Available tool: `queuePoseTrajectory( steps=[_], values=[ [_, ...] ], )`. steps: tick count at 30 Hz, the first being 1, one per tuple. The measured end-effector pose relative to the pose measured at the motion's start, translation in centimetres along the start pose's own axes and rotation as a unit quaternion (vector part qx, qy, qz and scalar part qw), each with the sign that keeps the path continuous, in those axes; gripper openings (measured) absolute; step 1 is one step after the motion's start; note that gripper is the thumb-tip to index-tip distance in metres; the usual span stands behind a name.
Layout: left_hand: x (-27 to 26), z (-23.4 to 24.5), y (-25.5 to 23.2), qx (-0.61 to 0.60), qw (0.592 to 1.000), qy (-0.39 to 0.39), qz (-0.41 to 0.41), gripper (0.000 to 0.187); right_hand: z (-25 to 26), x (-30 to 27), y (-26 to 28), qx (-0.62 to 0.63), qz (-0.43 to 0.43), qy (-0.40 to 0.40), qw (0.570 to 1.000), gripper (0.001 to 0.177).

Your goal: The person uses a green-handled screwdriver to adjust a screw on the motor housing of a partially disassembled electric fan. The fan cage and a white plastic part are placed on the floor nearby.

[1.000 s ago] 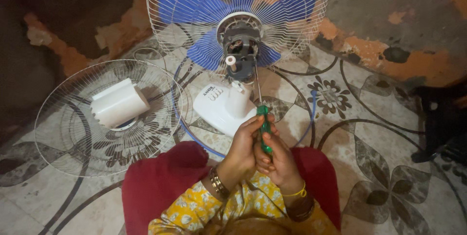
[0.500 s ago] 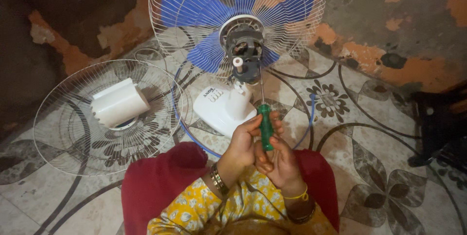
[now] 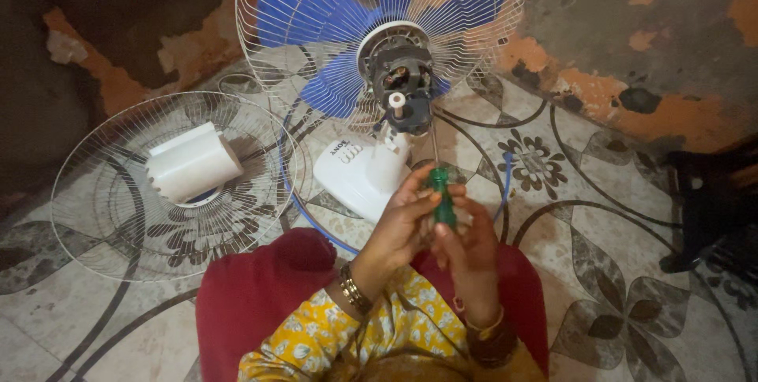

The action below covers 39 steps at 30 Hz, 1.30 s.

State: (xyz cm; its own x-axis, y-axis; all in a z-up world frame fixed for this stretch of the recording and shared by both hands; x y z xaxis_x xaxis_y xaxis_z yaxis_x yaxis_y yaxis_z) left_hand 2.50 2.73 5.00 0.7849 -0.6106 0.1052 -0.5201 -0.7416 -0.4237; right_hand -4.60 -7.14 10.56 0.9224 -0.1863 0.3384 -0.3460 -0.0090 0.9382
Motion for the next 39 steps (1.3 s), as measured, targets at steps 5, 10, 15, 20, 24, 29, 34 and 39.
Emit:
queuePoseTrajectory(
  steps=[5, 10, 15, 20, 24, 29, 34, 39],
  values=[
    [-0.2, 0.5, 0.2, -0.067, 0.996, -0.047, -0.025, 0.053, -1.2, -0.6, -0.2, -0.04, 0.09, 0.029, 0.995, 0.043],
    [-1.6, 0.1, -0.4, -0.098, 0.995, -0.025, -0.016, 0.044, -0.8, -0.5, -0.6, -0.036, 0.114, 0.069, 0.99, 0.044],
    [-2.4, -1.7, -2.6, -0.067, 0.998, 0.018, 0.001, 0.045, -0.7, -0.1, -1.0, -0.001, 0.175, 0.081, 0.981, 0.052],
    [-2.9, -2.8, -3.5, 0.019, 0.999, 0.031, -0.001, 0.055, 0.2, 0.2, -0.7, -0.121, 0.312, 0.076, 0.939, 0.046],
    [-2.1, -2.9, -2.5, 0.175, 0.983, -0.034, -0.055, 0.057, 1.7, 0.7, -1.3, -0.089, 0.335, 0.106, 0.932, 0.037],
    [-2.6, -3.6, -2.1, 0.508, 0.826, -0.175, -0.173, 0.056, 3.4, 1.1, -2.8, -0.107, 0.31, 0.124, 0.937, 0.037],
    [-2.9, -5.1, -2.1, 0.609, 0.739, -0.168, -0.231, 0.054, 3.4, 1.0, -5.2, 0.067, 0.241, 0.059, 0.966, 0.039],
    [-2.8, -6.7, -2.3, 0.71, 0.639, -0.127, -0.267, 0.05, 5.0, 2.0, -6.2, 0.113, 0.204, -0.014, 0.972, 0.042]
  ],
)
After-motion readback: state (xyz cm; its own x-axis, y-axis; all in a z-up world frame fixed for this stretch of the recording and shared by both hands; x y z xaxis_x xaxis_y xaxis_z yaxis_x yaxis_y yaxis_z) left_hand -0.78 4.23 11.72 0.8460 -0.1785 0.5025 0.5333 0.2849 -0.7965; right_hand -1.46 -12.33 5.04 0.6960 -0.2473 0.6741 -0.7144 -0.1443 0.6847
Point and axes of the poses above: each hand's wrist, its own x-axis towards the middle knuckle, its own z-axis out of the back of the hand, y = z × x, the point moved 1 cm from there along x, towards the middle knuckle, and after that the axes turned 9 degrees about z, right-handed, at the moved point
